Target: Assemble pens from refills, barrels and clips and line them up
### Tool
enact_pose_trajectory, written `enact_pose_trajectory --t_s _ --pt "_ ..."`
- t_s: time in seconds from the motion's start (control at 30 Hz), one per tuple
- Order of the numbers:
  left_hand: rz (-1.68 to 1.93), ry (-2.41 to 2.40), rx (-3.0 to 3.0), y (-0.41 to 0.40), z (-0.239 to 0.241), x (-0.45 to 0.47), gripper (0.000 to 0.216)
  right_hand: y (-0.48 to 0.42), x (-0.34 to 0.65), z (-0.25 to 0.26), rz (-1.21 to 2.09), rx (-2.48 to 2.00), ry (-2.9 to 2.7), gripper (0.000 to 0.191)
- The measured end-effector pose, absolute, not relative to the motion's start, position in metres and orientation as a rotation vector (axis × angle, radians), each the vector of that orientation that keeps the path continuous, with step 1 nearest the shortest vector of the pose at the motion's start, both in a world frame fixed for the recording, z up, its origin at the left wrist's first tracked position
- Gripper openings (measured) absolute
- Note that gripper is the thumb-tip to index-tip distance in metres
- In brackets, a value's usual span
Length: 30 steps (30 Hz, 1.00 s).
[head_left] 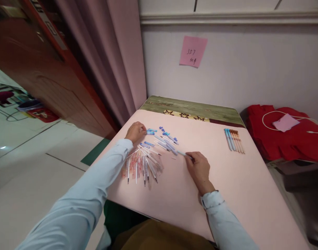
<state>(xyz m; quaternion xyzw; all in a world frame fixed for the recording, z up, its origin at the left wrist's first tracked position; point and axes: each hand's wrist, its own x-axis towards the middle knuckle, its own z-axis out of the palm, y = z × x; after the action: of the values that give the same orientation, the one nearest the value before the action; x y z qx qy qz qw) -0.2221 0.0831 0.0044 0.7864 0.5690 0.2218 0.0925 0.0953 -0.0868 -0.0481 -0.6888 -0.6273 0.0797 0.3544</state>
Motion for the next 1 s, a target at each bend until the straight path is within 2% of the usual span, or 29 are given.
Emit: enact_pose_trajectory --t_s 0.27,0.5,0.73,1.0 --pt "0.574 1.824 2.291 0.12 -0.001 -0.225 0.012 -0.085 0.095 -0.048 0.23 -1.777 -1.627 0.02" --pt "0.54 1.745 2.285 0.121 -0.013 -0.238 0.014 -0.084 0.096 -0.048 0.254 -1.768 -1.605 0.021" --pt "0.558 1.772 2.234 0.121 -0.022 -0.244 0.032 -0.083 0.096 -0.05 0.273 -1.773 -1.605 0.021" --pt "0.521 1.733 2.256 0.124 -0.025 -0.236 0.025 -0.082 0.095 -0.047 0.279 -1.768 -1.605 0.022"
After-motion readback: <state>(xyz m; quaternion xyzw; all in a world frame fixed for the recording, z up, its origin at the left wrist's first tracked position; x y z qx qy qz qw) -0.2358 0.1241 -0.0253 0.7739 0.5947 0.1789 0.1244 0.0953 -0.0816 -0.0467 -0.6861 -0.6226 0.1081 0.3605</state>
